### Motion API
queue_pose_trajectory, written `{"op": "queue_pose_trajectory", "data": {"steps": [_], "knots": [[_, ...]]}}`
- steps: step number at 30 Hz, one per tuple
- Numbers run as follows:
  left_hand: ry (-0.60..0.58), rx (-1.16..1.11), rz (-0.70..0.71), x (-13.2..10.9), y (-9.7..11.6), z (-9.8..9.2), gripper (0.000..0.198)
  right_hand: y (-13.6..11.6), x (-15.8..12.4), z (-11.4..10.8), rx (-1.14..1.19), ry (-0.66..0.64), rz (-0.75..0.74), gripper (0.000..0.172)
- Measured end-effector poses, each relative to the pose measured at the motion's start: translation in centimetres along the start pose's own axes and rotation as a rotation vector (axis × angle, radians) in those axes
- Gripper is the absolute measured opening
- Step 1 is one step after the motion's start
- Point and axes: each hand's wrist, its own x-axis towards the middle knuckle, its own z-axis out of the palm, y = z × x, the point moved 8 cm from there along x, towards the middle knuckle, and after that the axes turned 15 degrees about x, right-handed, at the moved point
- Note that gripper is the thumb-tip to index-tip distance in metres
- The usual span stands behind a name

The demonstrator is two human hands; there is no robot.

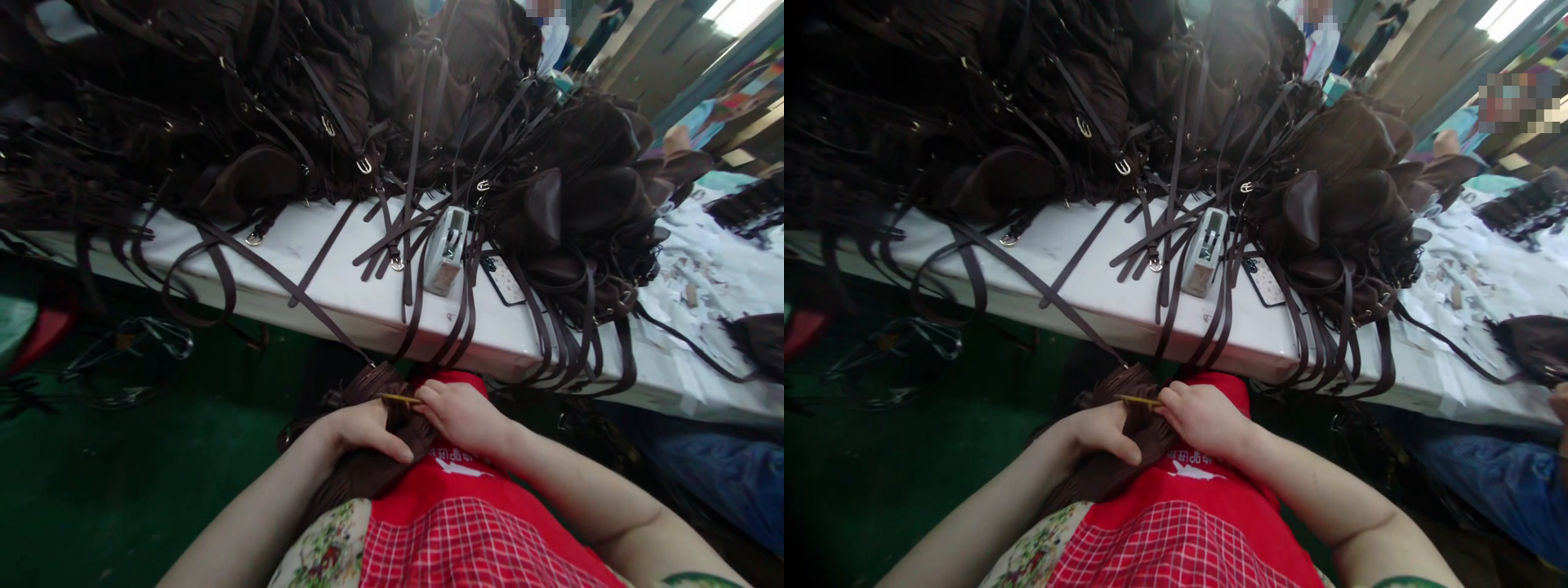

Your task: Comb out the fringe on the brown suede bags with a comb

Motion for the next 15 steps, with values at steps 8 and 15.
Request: {"op": "queue_pose_trajectory", "data": {"steps": [8, 15], "knots": [[0.286, 0.447, -0.096, 1.3, 1.7, 1.1, 0.054, 1.1, 0.9, 0.8, -0.091, -0.059, 0.083, 0.016], [0.112, 0.715, -0.062, 2.3, 2.0, 2.8, 0.031, 1.4, 2.5, -0.1, -0.164, 0.020, 0.123, 0.024]]}}
